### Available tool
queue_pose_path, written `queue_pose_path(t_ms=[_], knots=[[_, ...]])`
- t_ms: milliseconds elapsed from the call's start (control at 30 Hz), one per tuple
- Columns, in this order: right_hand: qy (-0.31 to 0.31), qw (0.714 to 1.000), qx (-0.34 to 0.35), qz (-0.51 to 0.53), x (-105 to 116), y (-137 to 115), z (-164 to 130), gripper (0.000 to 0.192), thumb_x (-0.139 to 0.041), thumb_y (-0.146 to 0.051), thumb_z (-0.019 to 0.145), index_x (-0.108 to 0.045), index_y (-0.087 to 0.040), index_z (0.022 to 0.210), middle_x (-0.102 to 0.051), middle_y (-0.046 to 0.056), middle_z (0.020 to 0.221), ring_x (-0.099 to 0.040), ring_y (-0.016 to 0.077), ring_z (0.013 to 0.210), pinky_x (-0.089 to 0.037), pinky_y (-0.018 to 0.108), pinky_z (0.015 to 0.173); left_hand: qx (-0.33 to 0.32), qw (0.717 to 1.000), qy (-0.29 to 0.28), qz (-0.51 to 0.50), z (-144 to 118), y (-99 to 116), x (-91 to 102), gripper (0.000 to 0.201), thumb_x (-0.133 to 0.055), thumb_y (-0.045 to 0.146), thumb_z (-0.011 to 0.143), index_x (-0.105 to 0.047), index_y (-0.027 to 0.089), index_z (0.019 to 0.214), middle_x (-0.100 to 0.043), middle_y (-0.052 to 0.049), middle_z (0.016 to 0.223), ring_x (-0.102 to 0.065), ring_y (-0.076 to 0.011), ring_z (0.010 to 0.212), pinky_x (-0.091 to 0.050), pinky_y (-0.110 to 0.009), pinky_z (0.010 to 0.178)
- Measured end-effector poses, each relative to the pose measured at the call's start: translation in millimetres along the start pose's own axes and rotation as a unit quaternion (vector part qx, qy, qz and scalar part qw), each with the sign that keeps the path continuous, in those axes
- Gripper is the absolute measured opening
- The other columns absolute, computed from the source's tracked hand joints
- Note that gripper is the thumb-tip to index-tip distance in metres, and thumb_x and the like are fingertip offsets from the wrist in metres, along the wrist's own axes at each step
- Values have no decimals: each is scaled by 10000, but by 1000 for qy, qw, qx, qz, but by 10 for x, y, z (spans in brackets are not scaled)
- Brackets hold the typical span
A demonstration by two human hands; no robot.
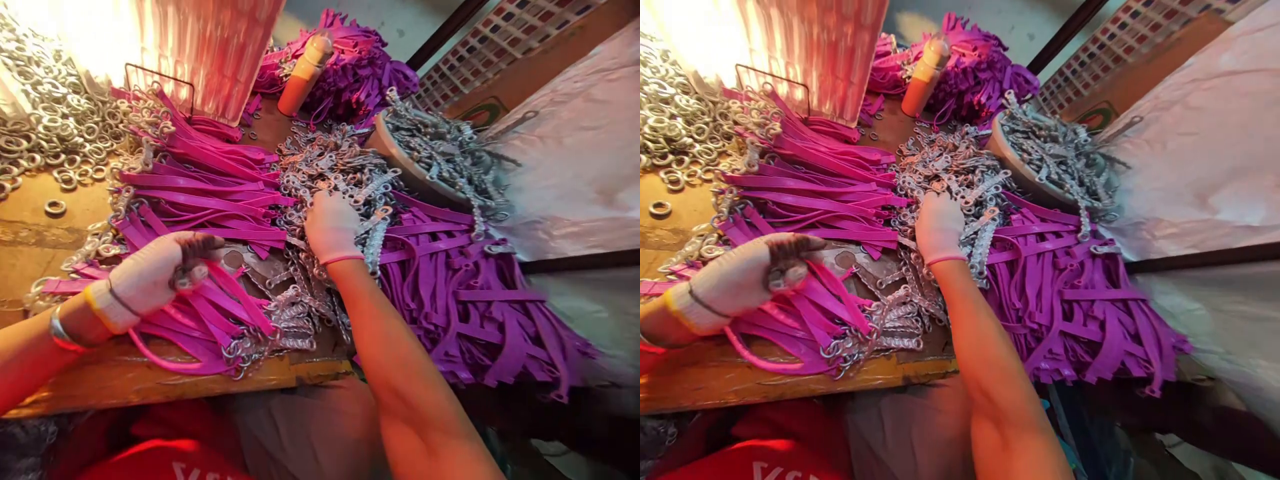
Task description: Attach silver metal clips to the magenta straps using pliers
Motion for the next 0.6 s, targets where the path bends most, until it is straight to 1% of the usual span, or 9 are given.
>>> queue_pose_path(t_ms=[33,100,167,233,300,367,467,533,600], knots=[[-4,1000,1,-15,19,-38,-31,304,-413,-82,954,-630,-50,1163,-642,263,1118,-682,308,964,-470,354,745,40,997,26,-68,-35,-47,37,101,-626,181,824,-711,131,847,-685,-74,781,-497,-79,502,-314,-164,377],[-26,999,11,-35,37,-86,-69,347,-370,-34,941,-623,-54,1178,-643,260,1116,-693,300,933,-468,345,722,99,975,76,-186,-138,-136,79,193,-540,244,912,-691,138,856,-698,-90,842,-610,-123,601,-460,-193,437],[-43,998,30,-30,55,-80,-80,337,-390,-28,926,-644,-69,1145,-661,243,1092,-692,293,920,-461,340,729,112,960,83,-244,-245,-164,56,280,-480,324,965,-686,134,944,-714,-127,1001,-704,-204,830,-604,-281,630],[-27,998,45,19,132,-17,-101,288,-438,-55,912,-666,-88,1085,-686,216,1044,-680,282,916,-457,341,757,112,956,35,-268,-334,-169,-33,373,-452,380,979,-660,98,1109,-675,-186,1198,-694,-277,1042,-624,-359,819],[26,992,55,107,294,55,-200,243,-469,-104,910,-671,-115,1044,-707,173,980,-665,268,906,-463,349,789,105,952,-28,-287,-402,-172,-123,482,-445,400,978,-580,43,1273,-599,-249,1334,-633,-331,1191,-592,-415,933],[84,971,82,209,510,30,-440,225,-480,-157,917,-663,-150,1048,-719,126,952,-660,254,899,-483,362,822,93,944,-80,-306,-438,-171,-187,565,-447,414,977,-493,14,1373,-554,-278,1386,-581,-358,1265,-551,-472,1000],[115,913,178,349,851,-329,-1036,246,-492,-233,949,-626,-200,1152,-720,79,1051,-668,216,946,-509,356,887,73,936,-121,-322,-436,-167,-255,579,-445,445,979,-478,47,1398,-559,-252,1398,-570,-360,1277,-523,-512,1024],[94,883,219,405,1010,-666,-1446,291,-504,-254,969,-577,-230,1249,-720,47,1050,-672,175,917,-526,304,855,57,938,-125,-317,-418,-162,-299,540,-451,468,977,-545,70,1330,-604,-225,1352,-611,-344,1219,-547,-480,984],[57,873,265,404,1083,-1038,-1785,280,-534,-250,960,-583,-241,1236,-717,31,1001,-665,162,890,-527,270,817,47,945,-118,-300,-402,-179,-341,499,-460,488,970,-617,84,1218,-660,-200,1272,-651,-319,1149,-573,-425,928]])
Point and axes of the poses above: each hand's wrist, its own z-axis towards the middle knuckle, its own x-axis out of the back of the hand, y = z × x, the point moved 9 cm from there along z, towards the middle knuckle
